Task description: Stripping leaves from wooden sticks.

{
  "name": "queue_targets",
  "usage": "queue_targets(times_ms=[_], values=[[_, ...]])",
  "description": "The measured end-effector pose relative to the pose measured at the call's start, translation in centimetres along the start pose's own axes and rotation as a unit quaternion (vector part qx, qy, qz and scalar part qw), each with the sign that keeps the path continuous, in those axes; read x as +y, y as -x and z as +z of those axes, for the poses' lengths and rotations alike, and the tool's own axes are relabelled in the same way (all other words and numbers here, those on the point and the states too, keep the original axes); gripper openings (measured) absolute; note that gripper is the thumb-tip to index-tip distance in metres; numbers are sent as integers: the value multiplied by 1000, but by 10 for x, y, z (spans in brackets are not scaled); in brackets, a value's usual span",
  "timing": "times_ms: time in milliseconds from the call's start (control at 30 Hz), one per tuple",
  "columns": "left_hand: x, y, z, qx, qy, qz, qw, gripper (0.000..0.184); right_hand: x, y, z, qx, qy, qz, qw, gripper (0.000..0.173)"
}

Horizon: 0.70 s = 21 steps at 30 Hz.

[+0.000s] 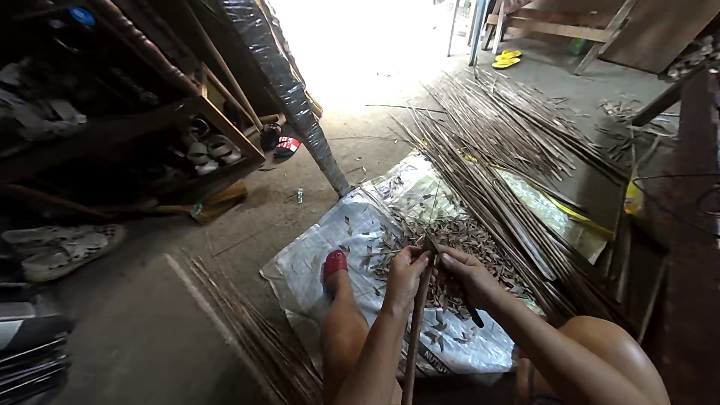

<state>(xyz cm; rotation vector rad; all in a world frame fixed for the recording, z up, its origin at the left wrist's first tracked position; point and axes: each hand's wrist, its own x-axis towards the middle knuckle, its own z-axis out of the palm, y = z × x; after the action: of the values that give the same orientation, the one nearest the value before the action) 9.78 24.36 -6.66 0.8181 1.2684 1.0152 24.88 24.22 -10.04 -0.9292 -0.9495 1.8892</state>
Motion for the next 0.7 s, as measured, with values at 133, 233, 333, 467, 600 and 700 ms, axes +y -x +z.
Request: queue_targets(times_ms=[133,233,333,467,600,700], values=[[-1,1,-1,-7,-2,6,1000,8,3,-2,-4,20,141,-68,987,38],[0,2,-2,-13,-22,15,1000,9,1,-3,-7,25,238,-114,964,39],[-1,3,-5,-20,-32,28,999,9,0,-4,-12,9,323,-152,934,42],[2,4,-7,-38,-14,21,999,8,1,-6,-17,1,354,-169,920,44],[6,6,-8,-55,25,-13,998,6,4,-9,-23,-5,378,-204,903,44],[4,4,-8,-49,29,-13,998,5,2,-7,-21,35,466,-214,858,42]])
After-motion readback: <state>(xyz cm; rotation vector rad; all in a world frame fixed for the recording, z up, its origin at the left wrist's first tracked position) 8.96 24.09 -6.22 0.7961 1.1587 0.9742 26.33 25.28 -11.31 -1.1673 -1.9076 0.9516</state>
